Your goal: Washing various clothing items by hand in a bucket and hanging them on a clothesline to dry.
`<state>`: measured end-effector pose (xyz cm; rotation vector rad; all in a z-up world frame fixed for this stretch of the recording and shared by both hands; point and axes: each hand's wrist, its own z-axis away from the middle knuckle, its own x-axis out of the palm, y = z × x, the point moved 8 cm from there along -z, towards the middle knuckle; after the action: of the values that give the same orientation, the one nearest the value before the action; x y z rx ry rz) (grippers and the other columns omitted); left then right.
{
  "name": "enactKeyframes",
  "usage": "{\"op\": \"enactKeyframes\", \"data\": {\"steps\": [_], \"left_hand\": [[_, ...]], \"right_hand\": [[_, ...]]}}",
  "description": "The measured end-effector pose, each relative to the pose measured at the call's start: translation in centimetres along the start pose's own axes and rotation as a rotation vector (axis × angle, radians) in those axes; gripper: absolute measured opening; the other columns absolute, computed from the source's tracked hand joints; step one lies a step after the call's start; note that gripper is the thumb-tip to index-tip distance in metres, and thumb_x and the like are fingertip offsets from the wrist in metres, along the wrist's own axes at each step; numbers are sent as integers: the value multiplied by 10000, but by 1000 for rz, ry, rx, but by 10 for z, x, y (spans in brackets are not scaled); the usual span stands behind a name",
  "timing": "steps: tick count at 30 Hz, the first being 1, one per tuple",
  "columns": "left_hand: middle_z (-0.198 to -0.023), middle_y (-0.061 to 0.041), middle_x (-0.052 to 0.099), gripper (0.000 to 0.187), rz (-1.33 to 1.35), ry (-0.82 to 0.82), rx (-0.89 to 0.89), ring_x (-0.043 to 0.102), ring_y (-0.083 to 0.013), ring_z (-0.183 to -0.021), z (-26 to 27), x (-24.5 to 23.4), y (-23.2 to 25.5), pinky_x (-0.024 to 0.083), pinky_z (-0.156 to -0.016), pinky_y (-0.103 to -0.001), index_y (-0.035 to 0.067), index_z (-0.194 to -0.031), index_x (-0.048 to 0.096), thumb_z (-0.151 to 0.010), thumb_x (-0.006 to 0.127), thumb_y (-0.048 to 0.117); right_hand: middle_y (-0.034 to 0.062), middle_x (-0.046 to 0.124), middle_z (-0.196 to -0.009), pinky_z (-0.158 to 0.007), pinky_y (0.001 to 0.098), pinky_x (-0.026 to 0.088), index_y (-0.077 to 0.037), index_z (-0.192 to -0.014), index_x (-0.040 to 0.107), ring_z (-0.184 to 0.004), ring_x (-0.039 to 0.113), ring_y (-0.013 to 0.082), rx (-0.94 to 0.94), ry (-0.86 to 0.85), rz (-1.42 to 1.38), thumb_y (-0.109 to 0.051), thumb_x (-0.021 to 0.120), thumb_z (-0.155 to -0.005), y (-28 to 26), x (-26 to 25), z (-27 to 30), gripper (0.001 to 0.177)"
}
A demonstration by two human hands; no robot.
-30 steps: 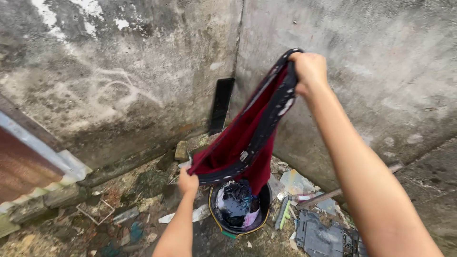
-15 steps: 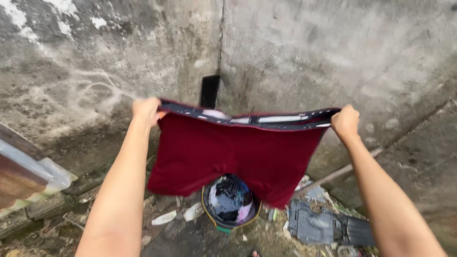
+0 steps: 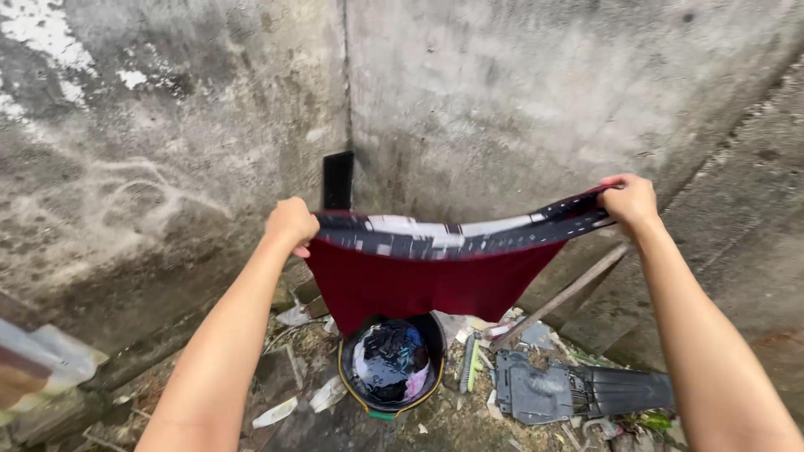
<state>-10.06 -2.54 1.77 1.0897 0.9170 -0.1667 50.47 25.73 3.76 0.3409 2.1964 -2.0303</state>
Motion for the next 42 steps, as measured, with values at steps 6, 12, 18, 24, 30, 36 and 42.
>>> {"op": "enactKeyframes", "data": {"steps": [6, 12, 18, 24, 30, 36, 42], "left_hand": [[-694, -223, 737, 197, -29, 82, 49, 748, -300, -588, -11, -13, 58, 603, -575, -372, -116, -750, 719, -871, 584, -39], [-933, -277, 687, 109, 423, 49, 40, 759, -376, -715, -8, 22, 125, 607, -560, -436, -230, -863, 606, -879, 570, -129], [-1050, -301, 655, 105, 760, -24, 95, 740, -406, -797, 19, 71, 207, 612, -614, -477, -201, -906, 562, -822, 624, -199], [-1015, -278, 676, 61, 891, -75, 165, 754, -366, -803, 27, 102, 259, 629, -656, -447, -183, -896, 583, -839, 605, -188], [-992, -266, 701, 45, 918, -119, 195, 772, -342, -786, 63, 103, 305, 630, -661, -384, -170, -893, 620, -869, 622, -131], [-859, -214, 678, 42, 981, -30, 173, 725, -294, -675, 91, 90, 361, 472, -479, -377, -122, -825, 632, -812, 671, -120], [-1170, -198, 724, 252, 955, 860, 1334, 709, -349, -1094, 302, -21, 454, 559, -986, -498, -67, -1183, 685, -1002, 695, 107]], "right_hand": [[321, 703, -945, -808, 530, 548, 75, -1051, 722, -913, 699, 476, -437, 297, 838, 58, 648, -846, -109, -87, 92, 219], [220, 706, -1055, -836, 457, 586, 134, -1048, 605, -903, 747, 338, 223, 133, -226, 66, 481, -962, -27, -216, 80, 165], [181, 672, -1029, -823, 514, 624, 148, -1068, 590, -704, 583, 213, 111, -8, -405, 93, 596, -976, -14, -331, 108, 107], [224, 674, -1007, -835, 533, 589, 162, -1069, 572, -874, 731, 371, -18, 216, -433, 53, 574, -968, -51, -406, 163, 149], [258, 693, -1082, -882, 549, 590, 171, -1094, 583, -976, 736, 393, -192, 246, -553, 86, 494, -965, -88, -443, 192, 177], [251, 688, -1057, -846, 552, 590, 139, -1049, 563, -950, 749, 394, -228, 345, -655, 60, 414, -971, -78, -485, 171, 185], [208, 581, -1289, -992, 464, 524, 114, -1394, 457, -1113, 594, 317, -1175, 336, -237, 42, 476, -1146, -301, -436, 284, 259]]}}
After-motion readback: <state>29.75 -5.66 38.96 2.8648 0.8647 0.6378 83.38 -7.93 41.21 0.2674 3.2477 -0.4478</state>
